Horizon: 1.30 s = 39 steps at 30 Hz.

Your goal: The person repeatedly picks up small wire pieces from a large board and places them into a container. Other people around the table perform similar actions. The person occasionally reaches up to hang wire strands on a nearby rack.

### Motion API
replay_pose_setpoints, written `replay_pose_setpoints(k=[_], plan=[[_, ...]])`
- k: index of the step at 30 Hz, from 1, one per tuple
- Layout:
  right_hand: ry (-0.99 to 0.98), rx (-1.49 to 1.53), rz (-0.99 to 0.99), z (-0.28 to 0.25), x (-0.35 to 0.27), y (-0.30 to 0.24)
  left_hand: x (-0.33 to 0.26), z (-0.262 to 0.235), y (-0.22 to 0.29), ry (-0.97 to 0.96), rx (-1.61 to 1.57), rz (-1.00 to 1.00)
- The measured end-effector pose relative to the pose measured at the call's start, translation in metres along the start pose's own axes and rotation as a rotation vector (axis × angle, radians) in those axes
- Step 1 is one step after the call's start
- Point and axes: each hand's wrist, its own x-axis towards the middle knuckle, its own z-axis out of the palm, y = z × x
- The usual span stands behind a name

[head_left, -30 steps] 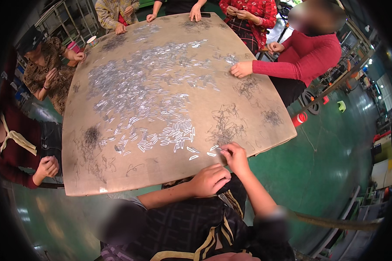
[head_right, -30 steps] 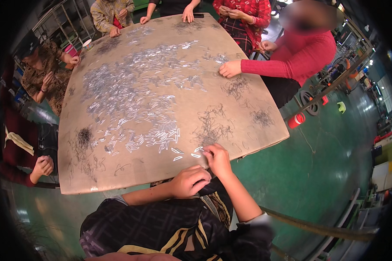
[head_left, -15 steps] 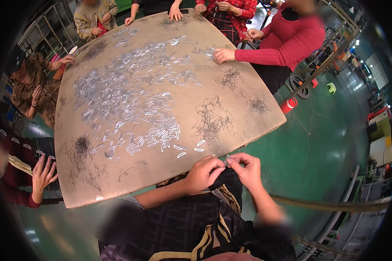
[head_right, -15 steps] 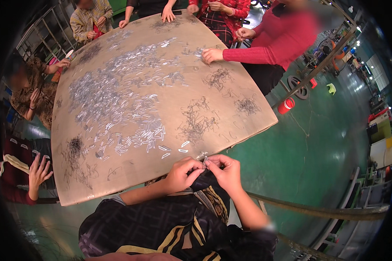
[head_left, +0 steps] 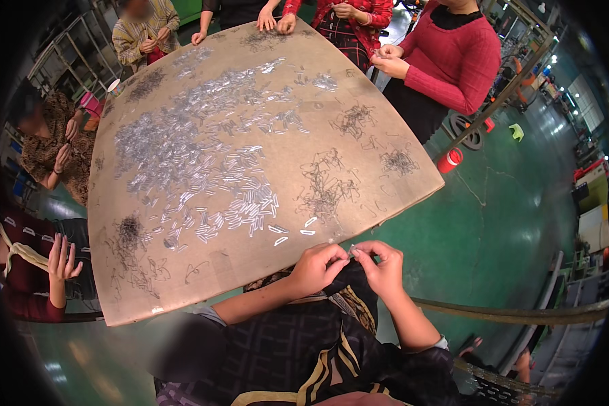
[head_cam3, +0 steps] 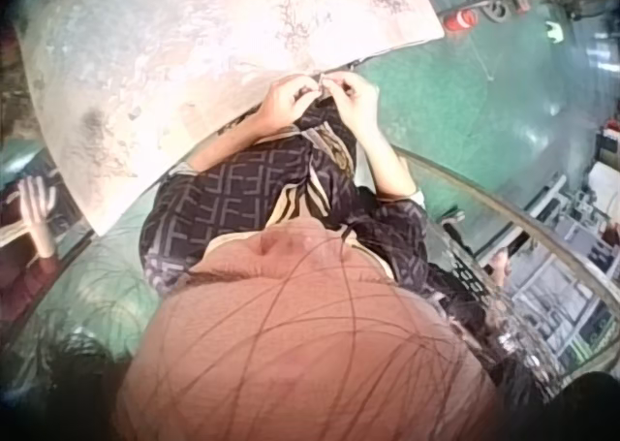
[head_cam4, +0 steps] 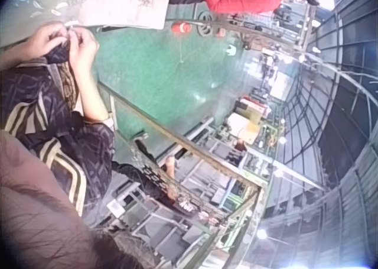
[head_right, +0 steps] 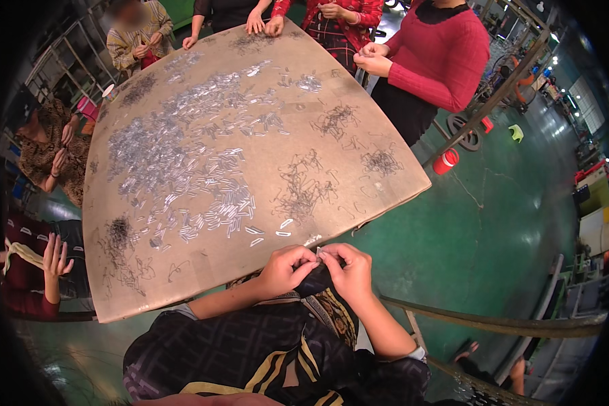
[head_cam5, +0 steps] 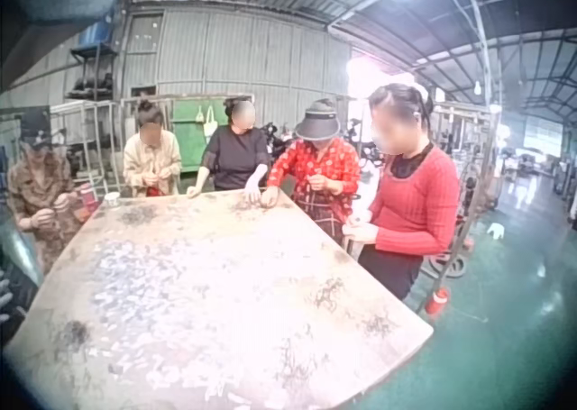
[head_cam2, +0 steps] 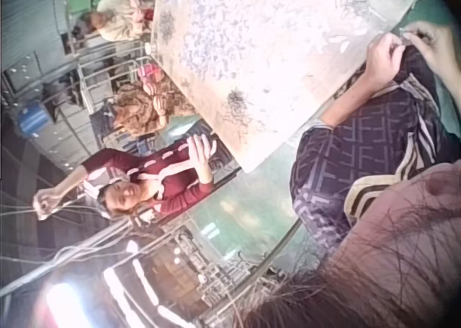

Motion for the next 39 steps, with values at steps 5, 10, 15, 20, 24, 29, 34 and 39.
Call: replay_pose_setpoints(k=[5, 10, 15, 20, 24, 29, 34, 39], plan=[[-0.002, -0.099, -0.102, -0.001, -0.002, 0.001, 0.008, -0.016, -0.009, -0.021, 0.072, -0.056], [0.004, -0.108, -0.071, -0.001, -0.003, 0.007, 0.028, -0.035, -0.06, 0.169, 0.597, 0.069], [-0.002, -0.103, -0.054, 0.001, -0.001, 0.011, 0.034, -0.037, -0.072, 0.148, 0.693, 0.037], [-0.006, -0.105, -0.065, 0.002, 0.0, 0.015, 0.042, -0.057, -0.069, -0.081, 0.617, 0.025], [-0.015, -0.085, -0.069, 0.004, -0.001, 0.02, 0.05, -0.065, -0.071, -0.143, 0.653, 0.091], [0.019, -0.111, -0.105, 0.005, -0.004, 0.021, 0.062, -0.057, -0.079, -0.213, 0.89, 0.283], [-0.001, -0.137, -0.119, 0.005, 0.0, 0.02, 0.067, -0.053, -0.068, -0.337, 1.043, 0.351], [0.036, -0.109, -0.126, 0.005, -0.002, 0.02, 0.081, -0.048, -0.065, -0.46, 1.102, 0.464]])
